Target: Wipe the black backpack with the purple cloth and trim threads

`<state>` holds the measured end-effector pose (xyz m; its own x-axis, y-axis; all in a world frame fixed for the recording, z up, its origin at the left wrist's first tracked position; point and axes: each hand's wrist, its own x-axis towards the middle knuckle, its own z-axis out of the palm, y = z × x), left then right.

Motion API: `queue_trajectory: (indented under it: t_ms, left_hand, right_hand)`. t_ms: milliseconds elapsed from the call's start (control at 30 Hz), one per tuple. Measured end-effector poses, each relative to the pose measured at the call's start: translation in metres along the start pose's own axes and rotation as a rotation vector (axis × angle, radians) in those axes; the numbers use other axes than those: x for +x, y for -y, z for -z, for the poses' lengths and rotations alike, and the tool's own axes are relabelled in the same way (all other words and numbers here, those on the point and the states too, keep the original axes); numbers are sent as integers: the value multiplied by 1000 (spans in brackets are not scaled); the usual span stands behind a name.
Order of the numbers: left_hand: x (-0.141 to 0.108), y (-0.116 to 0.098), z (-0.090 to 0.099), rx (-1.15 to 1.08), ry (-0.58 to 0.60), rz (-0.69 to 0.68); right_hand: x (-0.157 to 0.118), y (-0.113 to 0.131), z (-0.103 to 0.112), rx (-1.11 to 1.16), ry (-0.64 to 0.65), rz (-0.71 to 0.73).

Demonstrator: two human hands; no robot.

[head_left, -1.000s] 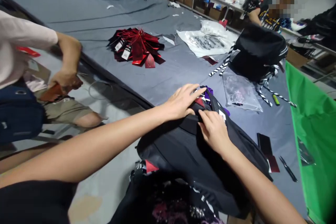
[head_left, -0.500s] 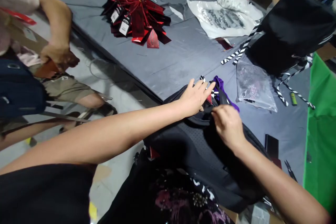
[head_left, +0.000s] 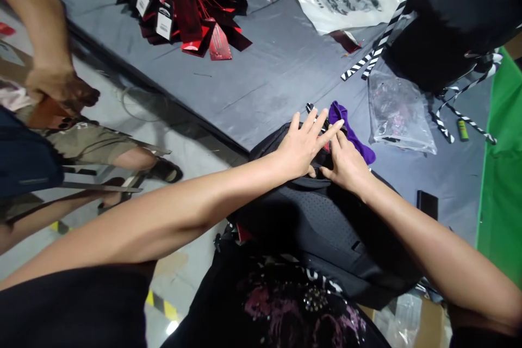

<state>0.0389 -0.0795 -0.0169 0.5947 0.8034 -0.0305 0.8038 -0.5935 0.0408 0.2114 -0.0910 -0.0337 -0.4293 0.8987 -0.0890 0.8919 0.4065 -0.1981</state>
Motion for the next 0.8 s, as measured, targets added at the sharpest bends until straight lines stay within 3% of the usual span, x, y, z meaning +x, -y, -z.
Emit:
queue_trajectory:
  t_ms: [200, 333, 433, 500, 567, 633, 700, 733, 800]
  left_hand:
    - [-2, -2, -2, 5, -51, 10]
    - [-2, -1, -1, 20, -76, 18]
    - [0, -2, -1, 29, -87, 40]
    - [1, -2, -1, 31, -90, 44]
    - [2, -2, -1, 36, -92, 42]
    - [2, -2, -1, 37, -94, 45]
    - [2, -1, -1, 27, -98, 45]
    - [2, 0, -2, 18, -104, 44]
    - [2, 0, -2, -2, -124, 42]
  right_hand:
    - [2, 0, -4, 51, -4, 16]
    - [4, 0, 7, 116, 11, -1]
    - [5, -32, 22, 391, 42, 24]
    - [6, -65, 27, 556, -36, -101]
    - [9, -96, 22, 511, -137, -335]
    - [13, -115, 10, 353, -116, -484]
    - [16, -121, 2, 237, -41, -504]
    - [16, -121, 2, 225, -63, -488]
    - [12, -120, 13, 289, -226, -441]
